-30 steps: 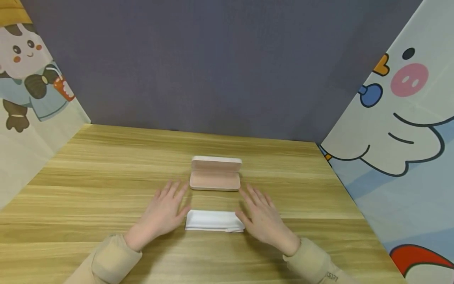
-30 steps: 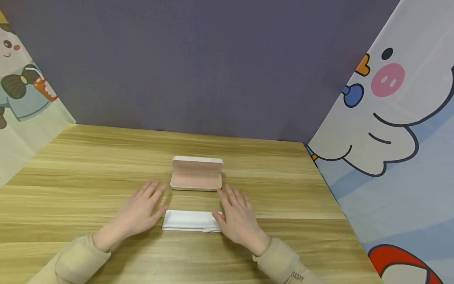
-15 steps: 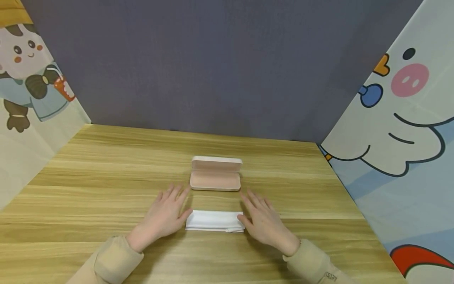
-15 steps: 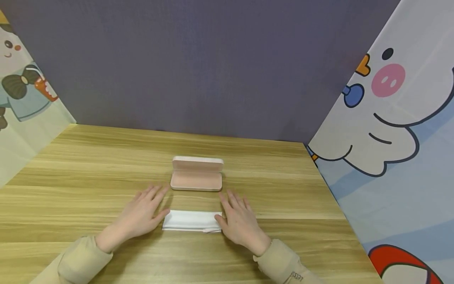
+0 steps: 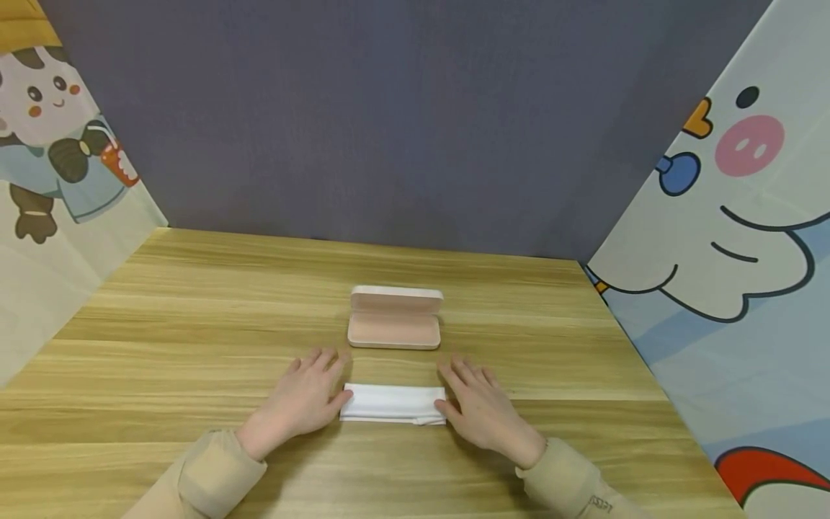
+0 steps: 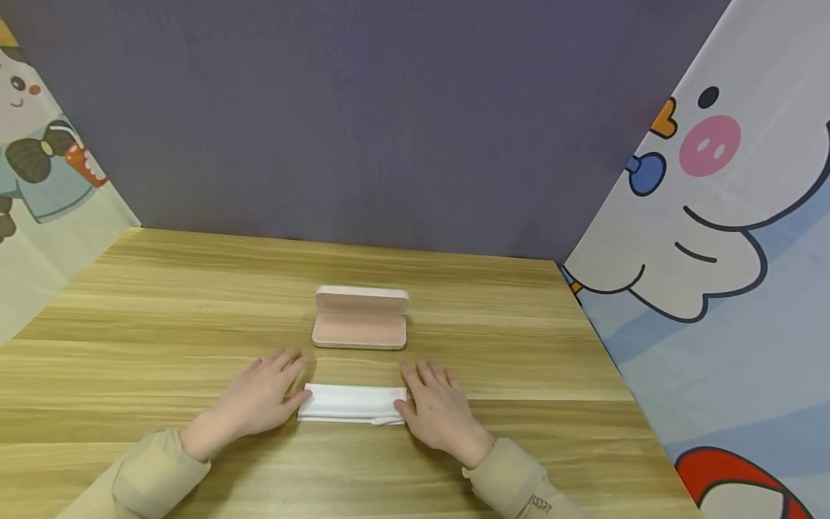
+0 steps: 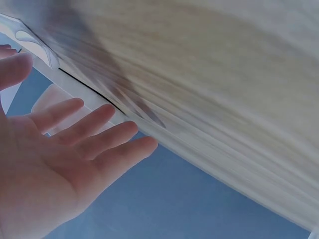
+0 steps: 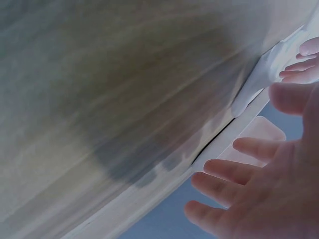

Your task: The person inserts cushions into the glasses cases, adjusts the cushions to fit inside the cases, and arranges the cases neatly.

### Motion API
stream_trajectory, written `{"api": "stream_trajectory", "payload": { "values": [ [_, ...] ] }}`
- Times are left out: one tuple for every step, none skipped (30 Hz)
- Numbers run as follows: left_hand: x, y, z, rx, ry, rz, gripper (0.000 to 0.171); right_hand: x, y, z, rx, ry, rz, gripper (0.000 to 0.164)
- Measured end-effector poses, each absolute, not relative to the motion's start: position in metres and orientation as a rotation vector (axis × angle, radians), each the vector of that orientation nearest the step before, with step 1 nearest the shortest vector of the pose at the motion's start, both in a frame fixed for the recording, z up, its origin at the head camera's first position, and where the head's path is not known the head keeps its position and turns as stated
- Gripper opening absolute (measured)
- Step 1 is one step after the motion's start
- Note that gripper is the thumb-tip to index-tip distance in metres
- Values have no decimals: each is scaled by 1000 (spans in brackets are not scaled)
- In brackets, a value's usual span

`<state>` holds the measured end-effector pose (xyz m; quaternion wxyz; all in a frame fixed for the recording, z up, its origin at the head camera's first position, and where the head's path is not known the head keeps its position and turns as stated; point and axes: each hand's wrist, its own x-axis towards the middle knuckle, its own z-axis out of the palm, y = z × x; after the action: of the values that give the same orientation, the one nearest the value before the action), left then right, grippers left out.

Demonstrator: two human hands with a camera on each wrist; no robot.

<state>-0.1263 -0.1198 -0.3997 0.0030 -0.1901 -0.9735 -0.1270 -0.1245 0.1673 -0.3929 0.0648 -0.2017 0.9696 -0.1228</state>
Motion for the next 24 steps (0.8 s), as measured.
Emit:
{"api": "stream_trajectory", "payload": {
  "values": [
    [-127,-119,-400,-598,-3053,-397,57,-124,167,-393,-612,2924,-371,58],
    [-127,-119,-401,-600,-3052,-397,57,-124,168,-393,-612,2923,-374,57],
    [-127,-119,-401,-602,-3051,-396,58,-124,168,-393,-612,2922,-375,57],
    [-127,-118,-402,-605,-3048,-395,57,-124,168,-394,-612,2921,-377,57],
    [-128,-118,-403,-609,-3046,-393,57,-124,168,-394,-612,2919,-379,57],
    [-128,-118,-403,-613,-3044,-393,57,-124,168,-394,-611,2920,-379,57],
    [-128,-117,-404,-618,-3039,-392,57,-124,168,-394,-609,2921,-378,57],
    [-128,-117,-404,-620,-3040,-394,57,-124,168,-395,-609,2921,-375,57],
    [-129,-117,-405,-621,-3041,-394,57,-124,168,-395,-610,2921,-371,57],
    [-129,-117,-405,-623,-3043,-394,57,-124,168,-396,-610,2921,-367,57],
    [-128,-116,-405,-622,-3046,-399,57,-124,168,-396,-610,2921,-363,57],
    [-128,-116,-405,-622,-3048,-399,56,-124,168,-396,-612,2921,-359,57],
    [-128,-116,-405,-623,-3050,-399,56,-124,168,-397,-614,2919,-355,57],
    [-127,-116,-405,-622,-3055,-403,55,-124,169,-397,-615,2916,-354,57],
    [-127,-116,-405,-623,-3054,-403,54,-124,169,-398,-615,2914,-354,56],
    [-126,-116,-405,-624,-3054,-405,53,-124,169,-398,-616,2910,-353,56],
    [-126,-116,-405,-627,-3050,-406,51,-124,169,-398,-618,2907,-353,56],
    [-125,-116,-404,-632,-3045,-405,49,-124,169,-399,-620,2904,-352,56],
    [-125,-116,-404,-637,-3039,-406,47,-124,169,-399,-622,2900,-352,57],
    [-124,-115,-404,-641,-3031,-407,45,-124,169,-399,-626,2898,-348,57],
    [-124,-115,-404,-646,-3022,-405,43,-124,168,-400,-632,2898,-343,57],
    [-124,-115,-404,-652,-3012,-403,41,-124,168,-400,-638,2898,-338,56],
    [-124,-115,-404,-660,-3000,-401,40,-124,168,-400,-645,2899,-334,56],
    [-124,-115,-404,-667,-2989,-396,38,-124,168,-400,-652,2902,-330,56]
  ]
}}
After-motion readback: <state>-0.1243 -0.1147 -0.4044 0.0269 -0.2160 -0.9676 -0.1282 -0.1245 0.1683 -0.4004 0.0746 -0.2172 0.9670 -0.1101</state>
